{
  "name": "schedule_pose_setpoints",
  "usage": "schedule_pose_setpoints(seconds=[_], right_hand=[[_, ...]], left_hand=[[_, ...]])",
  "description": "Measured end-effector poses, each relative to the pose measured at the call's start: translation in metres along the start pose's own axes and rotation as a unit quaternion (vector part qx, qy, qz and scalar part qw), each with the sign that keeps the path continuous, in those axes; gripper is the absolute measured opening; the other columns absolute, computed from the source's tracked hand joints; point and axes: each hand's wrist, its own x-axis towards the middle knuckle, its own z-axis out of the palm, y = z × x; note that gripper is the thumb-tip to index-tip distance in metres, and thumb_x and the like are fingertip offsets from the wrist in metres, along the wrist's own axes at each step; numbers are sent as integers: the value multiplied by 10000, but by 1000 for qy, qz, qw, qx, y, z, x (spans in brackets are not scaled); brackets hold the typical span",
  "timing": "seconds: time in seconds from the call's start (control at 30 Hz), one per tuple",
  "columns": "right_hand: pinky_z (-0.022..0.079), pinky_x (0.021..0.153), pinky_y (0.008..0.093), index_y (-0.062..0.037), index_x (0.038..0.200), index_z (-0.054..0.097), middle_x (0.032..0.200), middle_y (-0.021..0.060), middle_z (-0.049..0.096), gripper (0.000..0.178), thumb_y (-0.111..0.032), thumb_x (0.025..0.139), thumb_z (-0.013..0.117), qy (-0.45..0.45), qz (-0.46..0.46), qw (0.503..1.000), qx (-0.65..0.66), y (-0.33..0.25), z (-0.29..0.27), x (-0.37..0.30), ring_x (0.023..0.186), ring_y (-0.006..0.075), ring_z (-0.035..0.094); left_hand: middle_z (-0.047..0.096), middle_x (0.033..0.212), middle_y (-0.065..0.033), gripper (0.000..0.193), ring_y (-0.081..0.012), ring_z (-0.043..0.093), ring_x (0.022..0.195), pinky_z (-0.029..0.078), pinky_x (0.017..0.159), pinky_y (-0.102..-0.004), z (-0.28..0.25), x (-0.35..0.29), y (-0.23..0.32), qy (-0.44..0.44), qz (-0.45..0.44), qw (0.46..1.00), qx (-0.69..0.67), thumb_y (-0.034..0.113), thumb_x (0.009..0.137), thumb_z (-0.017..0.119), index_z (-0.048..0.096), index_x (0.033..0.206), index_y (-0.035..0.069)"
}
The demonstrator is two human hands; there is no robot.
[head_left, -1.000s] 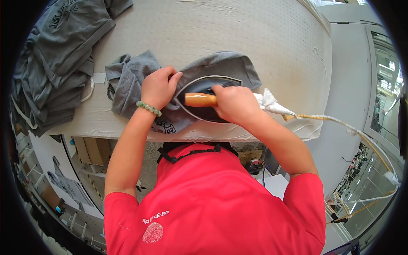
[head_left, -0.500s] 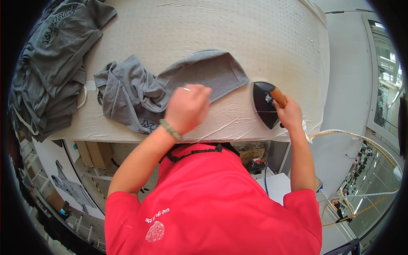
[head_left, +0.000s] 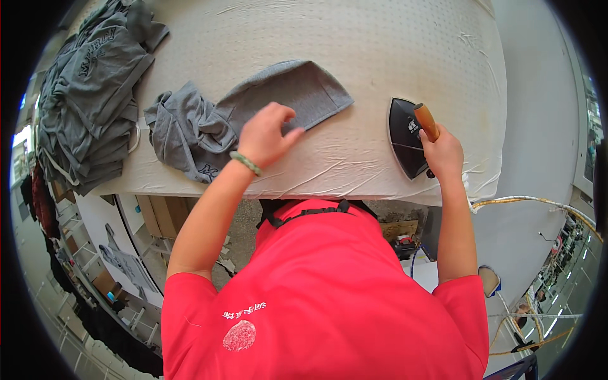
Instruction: Ironing and folding a grey hooded sweatshirt on a professional pressing table.
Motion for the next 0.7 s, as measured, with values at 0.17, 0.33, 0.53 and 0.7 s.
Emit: schedule_pose_setpoints(seconds=[0.17,0.33,0.53,0.7], right_hand=[[560,791,497,-115,1267,695,1001,201,755,382,-346,964,710,-19,-53,998,-13,-3,2,1,935,426,715],[562,789,517,-119,1320,669,1009,209,753,439,-342,946,729,-39,-171,984,-42,-31,12,-23,942,436,713],[563,785,528,-83,1300,637,971,217,749,453,-336,937,732,-77,-223,972,-17,-87,25,-46,920,446,711],[580,694,515,2,1231,605,820,208,734,410,-253,925,703,-104,-294,948,-64,-134,39,-58,782,419,729]], left_hand=[[746,915,-99,129,-152,701,854,555,764,-305,23,-9,-11,-3,31,996,82,144,938,734,737,985,24],[761,925,-68,165,-114,681,861,544,790,-282,10,7,-42,-34,-170,974,-147,160,947,746,749,1021,13],[760,924,-54,183,-110,668,846,539,793,-274,7,8,-42,-49,-200,964,-168,160,951,744,751,1049,5],[758,922,-79,192,-142,686,854,546,799,-292,5,5,-21,16,-151,980,-126,174,954,738,735,1041,2]])
